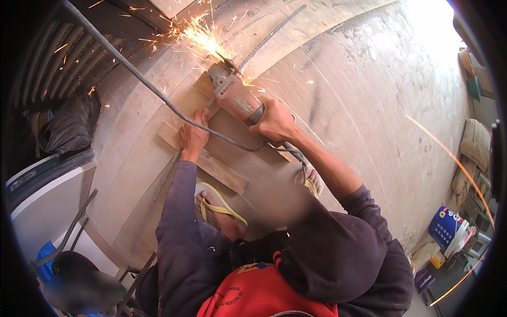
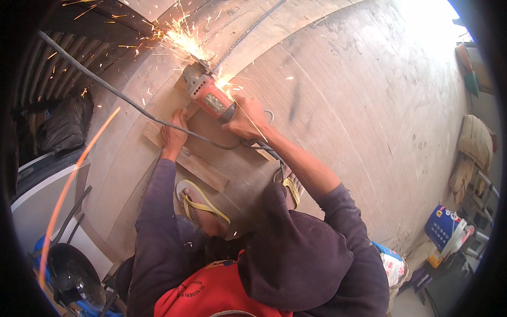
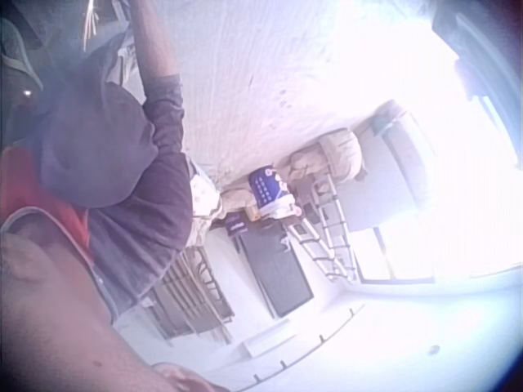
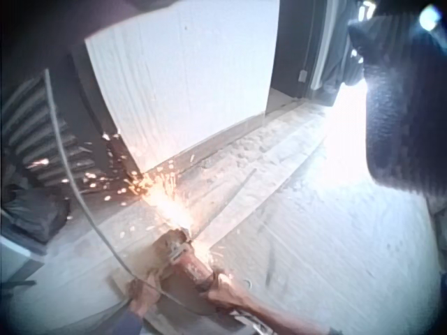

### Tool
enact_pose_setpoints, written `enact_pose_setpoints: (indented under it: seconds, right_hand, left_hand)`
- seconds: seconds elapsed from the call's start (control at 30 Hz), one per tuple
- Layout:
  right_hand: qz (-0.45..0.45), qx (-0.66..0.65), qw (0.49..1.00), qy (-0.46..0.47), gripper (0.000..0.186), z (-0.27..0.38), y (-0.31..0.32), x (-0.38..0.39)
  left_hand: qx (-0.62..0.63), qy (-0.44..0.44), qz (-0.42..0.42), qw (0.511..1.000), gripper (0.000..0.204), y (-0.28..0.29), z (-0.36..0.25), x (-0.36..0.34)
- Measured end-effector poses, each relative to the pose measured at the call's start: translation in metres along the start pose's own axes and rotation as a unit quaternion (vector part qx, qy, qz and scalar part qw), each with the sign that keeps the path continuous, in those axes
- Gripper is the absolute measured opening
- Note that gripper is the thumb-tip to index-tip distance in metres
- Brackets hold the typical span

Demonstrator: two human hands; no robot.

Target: The person uses an angle grinder to cut a metal rod placed on wooden supports. They repeatedly position the rod, cut it, and reposition it for additional cuts, producing sparks during each cut.

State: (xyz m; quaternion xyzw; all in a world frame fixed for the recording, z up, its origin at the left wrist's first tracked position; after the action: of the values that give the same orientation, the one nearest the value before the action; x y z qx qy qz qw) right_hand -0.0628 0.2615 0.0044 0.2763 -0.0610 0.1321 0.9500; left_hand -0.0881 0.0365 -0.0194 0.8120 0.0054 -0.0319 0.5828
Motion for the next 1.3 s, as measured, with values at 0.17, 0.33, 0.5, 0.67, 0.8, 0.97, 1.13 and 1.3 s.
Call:
enact_pose_setpoints:
  seconds: [0.17,0.33,0.5,0.67,0.8,0.97,1.13,1.3]
  right_hand:
    - [-0.036,-0.027,0.999,0.029,0.050,0.010,0.012,0.007]
    - [-0.029,-0.012,0.999,0.028,0.050,0.009,0.011,0.007]
    - [-0.034,0.012,0.999,0.036,0.052,0.005,0.007,0.004]
    - [-0.042,-0.013,0.998,0.038,0.049,0.004,0.009,0.003]
    - [-0.037,-0.010,0.999,0.032,0.050,0.003,0.008,0.002]
    - [-0.028,-0.004,0.999,0.026,0.050,0.002,0.010,0.003]
    - [-0.002,0.000,1.000,0.004,0.051,0.005,0.011,0.006]
    - [0.016,0.002,1.000,-0.014,0.051,0.006,0.012,0.007]
  left_hand:
    - [-0.003,0.034,0.080,0.996,0.037,-0.014,0.008,-0.003]
    - [0.099,0.031,0.130,0.986,0.042,-0.021,0.015,-0.008]
    - [0.141,0.035,0.180,0.973,0.052,-0.027,0.019,-0.011]
    - [0.108,0.052,0.208,0.971,0.060,-0.032,0.021,-0.011]
    - [0.107,0.054,0.219,0.968,0.062,-0.032,0.021,-0.013]
    - [0.128,0.051,0.201,0.970,0.052,-0.021,0.011,-0.012]
    - [0.165,-0.036,0.075,0.983,0.034,0.003,-0.002,-0.011]
    - [0.081,-0.026,0.095,0.992,0.032,-0.011,0.008,-0.011]
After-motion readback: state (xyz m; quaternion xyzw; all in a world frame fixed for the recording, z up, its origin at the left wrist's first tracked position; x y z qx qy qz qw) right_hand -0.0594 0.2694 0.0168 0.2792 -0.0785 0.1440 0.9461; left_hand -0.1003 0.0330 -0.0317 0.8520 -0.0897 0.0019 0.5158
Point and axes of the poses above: each hand's wrist, its own x-axis away from the middle knuckle, its own y-axis out of the back of the hand, z = x × y, the point moved 10 cm from there along -x, towards the middle knuckle, and after that the axes turned 11 degrees about y, right-handed, at the moved point
